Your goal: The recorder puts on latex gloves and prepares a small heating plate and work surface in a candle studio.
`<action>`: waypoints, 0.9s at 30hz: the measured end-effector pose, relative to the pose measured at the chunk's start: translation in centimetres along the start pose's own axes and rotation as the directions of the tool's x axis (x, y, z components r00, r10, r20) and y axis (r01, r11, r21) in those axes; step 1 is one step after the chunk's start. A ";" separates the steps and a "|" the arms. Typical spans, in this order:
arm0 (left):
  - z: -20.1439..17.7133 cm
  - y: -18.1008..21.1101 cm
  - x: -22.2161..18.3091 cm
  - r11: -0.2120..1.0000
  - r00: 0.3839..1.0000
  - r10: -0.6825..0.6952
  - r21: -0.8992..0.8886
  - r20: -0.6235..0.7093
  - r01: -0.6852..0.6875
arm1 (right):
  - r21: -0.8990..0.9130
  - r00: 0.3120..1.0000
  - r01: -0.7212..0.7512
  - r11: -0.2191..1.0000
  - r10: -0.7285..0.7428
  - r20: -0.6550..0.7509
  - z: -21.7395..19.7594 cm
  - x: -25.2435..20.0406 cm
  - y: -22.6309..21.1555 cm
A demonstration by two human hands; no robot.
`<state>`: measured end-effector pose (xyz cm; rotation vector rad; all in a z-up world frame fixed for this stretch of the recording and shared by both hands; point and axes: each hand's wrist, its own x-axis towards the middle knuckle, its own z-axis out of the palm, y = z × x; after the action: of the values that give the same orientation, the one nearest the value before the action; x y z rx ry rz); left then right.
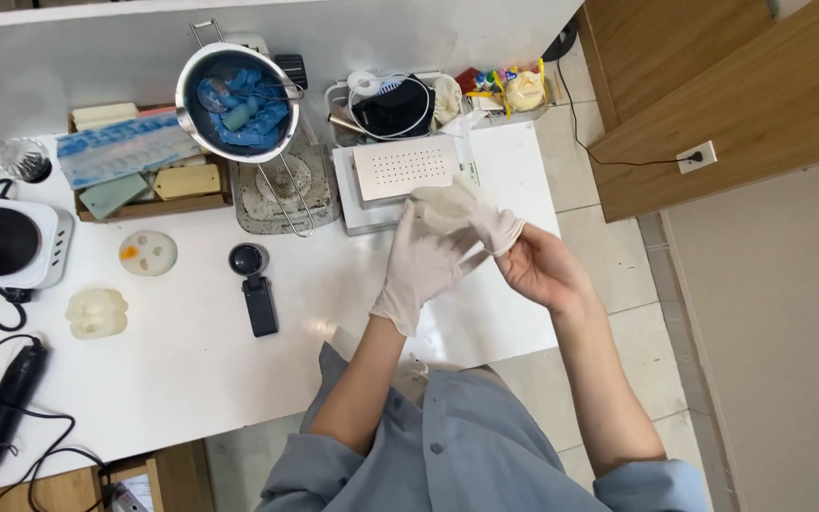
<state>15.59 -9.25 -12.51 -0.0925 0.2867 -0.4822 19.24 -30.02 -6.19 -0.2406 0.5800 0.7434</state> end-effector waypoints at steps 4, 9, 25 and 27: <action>1.4 2.0 -0.2 0.979 0.972 0.153 0.108 0.179 -0.174 | -0.444 0.965 0.235 0.864 -0.263 0.000 -6.5 -1.0 1.7; 4.0 3.0 -1.9 0.955 0.934 0.198 0.158 0.299 -0.252 | -0.658 0.901 0.396 0.640 -0.410 0.144 -12.8 -1.1 3.4; 2.9 -4.9 -6.7 -0.476 0.743 0.617 0.875 0.260 0.090 | -0.159 0.986 0.162 0.974 -0.164 -0.001 -16.9 6.5 7.0; 1.1 -6.3 -6.7 -0.561 0.761 0.569 0.824 0.312 0.081 | -0.224 0.984 0.165 0.960 -0.145 0.106 -17.8 6.9 8.0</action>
<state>7.48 -11.68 -8.78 2.1147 0.1487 0.1119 10.46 -27.49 -24.76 -0.4627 0.3840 0.6655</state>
